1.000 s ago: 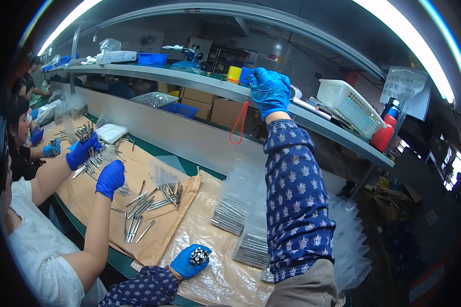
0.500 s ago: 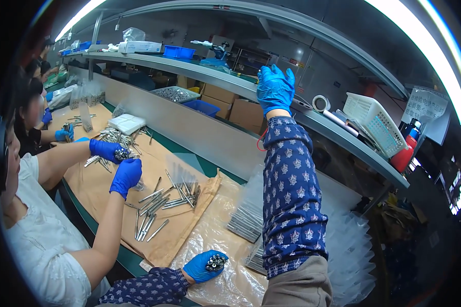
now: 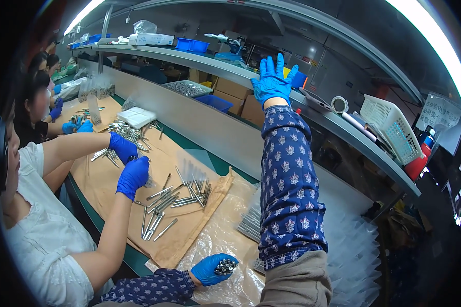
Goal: Counting small metal rods and packaging them into plastic bags using hands and pliers.
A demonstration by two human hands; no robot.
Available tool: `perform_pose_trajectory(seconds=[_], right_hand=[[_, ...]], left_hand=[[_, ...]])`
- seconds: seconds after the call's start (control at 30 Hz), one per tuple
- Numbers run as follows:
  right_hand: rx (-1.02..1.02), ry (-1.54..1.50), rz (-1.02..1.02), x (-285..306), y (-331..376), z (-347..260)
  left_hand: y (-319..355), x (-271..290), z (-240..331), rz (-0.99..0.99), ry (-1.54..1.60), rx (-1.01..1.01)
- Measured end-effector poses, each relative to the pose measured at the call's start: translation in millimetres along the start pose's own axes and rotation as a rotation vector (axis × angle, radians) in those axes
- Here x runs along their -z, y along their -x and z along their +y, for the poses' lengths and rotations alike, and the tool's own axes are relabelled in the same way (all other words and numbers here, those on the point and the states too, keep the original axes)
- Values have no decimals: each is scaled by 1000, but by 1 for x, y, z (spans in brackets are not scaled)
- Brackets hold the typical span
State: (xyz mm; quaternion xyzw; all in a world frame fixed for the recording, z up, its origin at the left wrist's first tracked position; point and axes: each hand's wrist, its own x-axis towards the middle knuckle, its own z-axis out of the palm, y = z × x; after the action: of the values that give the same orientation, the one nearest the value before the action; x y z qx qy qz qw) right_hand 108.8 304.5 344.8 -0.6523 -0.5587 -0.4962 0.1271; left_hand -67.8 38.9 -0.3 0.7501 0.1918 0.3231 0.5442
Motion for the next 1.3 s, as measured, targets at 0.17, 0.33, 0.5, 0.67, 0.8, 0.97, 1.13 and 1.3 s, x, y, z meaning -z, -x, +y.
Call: perform_pose_trajectory(seconds=[0.17,0.33,0.5,0.67,0.8,0.97,1.13,1.3], right_hand=[[241,-289,309,42,45,-14],[701,-932,-144,129,185,-16],[557,-1377,-503,175,291,16],[-38,-1601,-669,182,386,24],[-242,-1550,-577,174,444,14],[-546,-1918,-719,153,485,9],[-535,-1716,-440,131,518,4],[-401,-1657,-399,129,523,6]], left_hand=[[2,1,4,20,16,-13],[8,-2,9,41,199,100],[0,-8,-32,144,-8,-87],[-2,-9,-2,177,274,163],[0,-28,17,-1,92,80],[8,-81,21,-311,729,118],[4,-94,5,-410,91,69],[14,-101,-3,-283,-228,-154]])
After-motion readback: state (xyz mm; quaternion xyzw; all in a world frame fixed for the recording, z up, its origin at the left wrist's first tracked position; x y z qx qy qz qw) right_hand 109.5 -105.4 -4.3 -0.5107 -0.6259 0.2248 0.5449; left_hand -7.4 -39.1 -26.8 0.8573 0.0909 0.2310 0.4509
